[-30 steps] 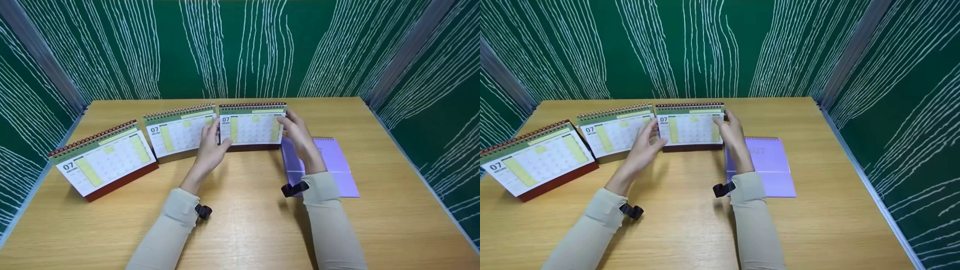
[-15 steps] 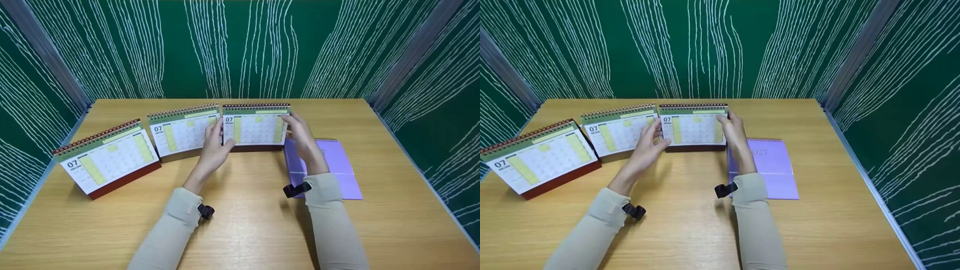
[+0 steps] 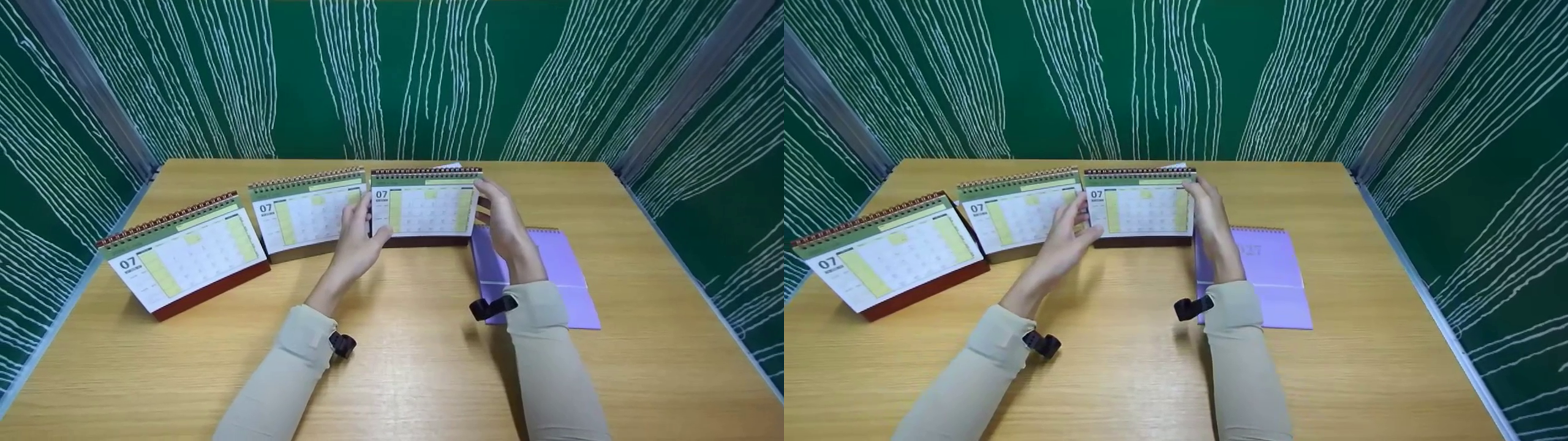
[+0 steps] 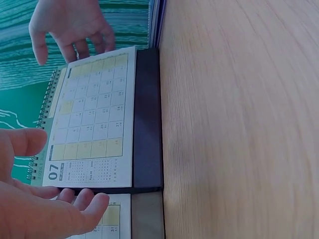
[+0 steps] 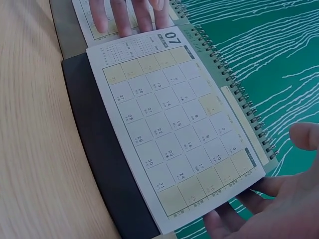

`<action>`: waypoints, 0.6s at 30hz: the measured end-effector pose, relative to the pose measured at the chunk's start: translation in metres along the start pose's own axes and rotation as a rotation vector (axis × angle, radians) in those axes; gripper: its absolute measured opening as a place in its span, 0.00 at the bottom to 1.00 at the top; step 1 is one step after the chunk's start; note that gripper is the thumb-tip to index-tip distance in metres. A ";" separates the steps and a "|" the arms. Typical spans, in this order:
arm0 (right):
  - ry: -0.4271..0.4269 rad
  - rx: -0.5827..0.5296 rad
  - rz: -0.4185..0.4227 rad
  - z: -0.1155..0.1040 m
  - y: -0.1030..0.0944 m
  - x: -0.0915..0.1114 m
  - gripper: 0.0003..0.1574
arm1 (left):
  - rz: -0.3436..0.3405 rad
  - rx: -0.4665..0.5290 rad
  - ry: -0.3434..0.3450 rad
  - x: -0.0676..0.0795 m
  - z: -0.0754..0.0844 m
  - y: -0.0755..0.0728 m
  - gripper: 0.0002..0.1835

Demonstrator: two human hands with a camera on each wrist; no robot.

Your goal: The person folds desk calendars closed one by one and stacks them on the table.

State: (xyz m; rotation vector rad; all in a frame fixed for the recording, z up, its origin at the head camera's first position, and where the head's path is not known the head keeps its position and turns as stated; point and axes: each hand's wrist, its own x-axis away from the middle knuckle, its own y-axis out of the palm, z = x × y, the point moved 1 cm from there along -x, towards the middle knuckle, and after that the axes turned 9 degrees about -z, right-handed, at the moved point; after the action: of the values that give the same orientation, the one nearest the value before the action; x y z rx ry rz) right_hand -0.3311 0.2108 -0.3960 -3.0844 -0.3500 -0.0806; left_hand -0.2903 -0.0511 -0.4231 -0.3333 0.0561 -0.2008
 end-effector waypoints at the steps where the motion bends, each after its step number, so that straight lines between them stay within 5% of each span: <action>1: -0.004 -0.004 0.003 0.000 0.000 0.000 0.44 | -0.001 0.002 0.001 0.000 0.000 0.000 0.43; 18: -0.190 -0.052 -0.032 -0.006 -0.002 -0.002 0.41 | -0.008 0.008 0.001 0.001 0.001 0.001 0.44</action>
State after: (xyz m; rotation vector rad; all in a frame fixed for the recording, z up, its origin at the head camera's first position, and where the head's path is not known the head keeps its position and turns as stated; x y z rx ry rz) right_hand -0.3337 0.2118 -0.3899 -3.1459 -0.4105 0.2069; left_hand -0.2893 -0.0505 -0.4225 -0.3252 0.0550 -0.2094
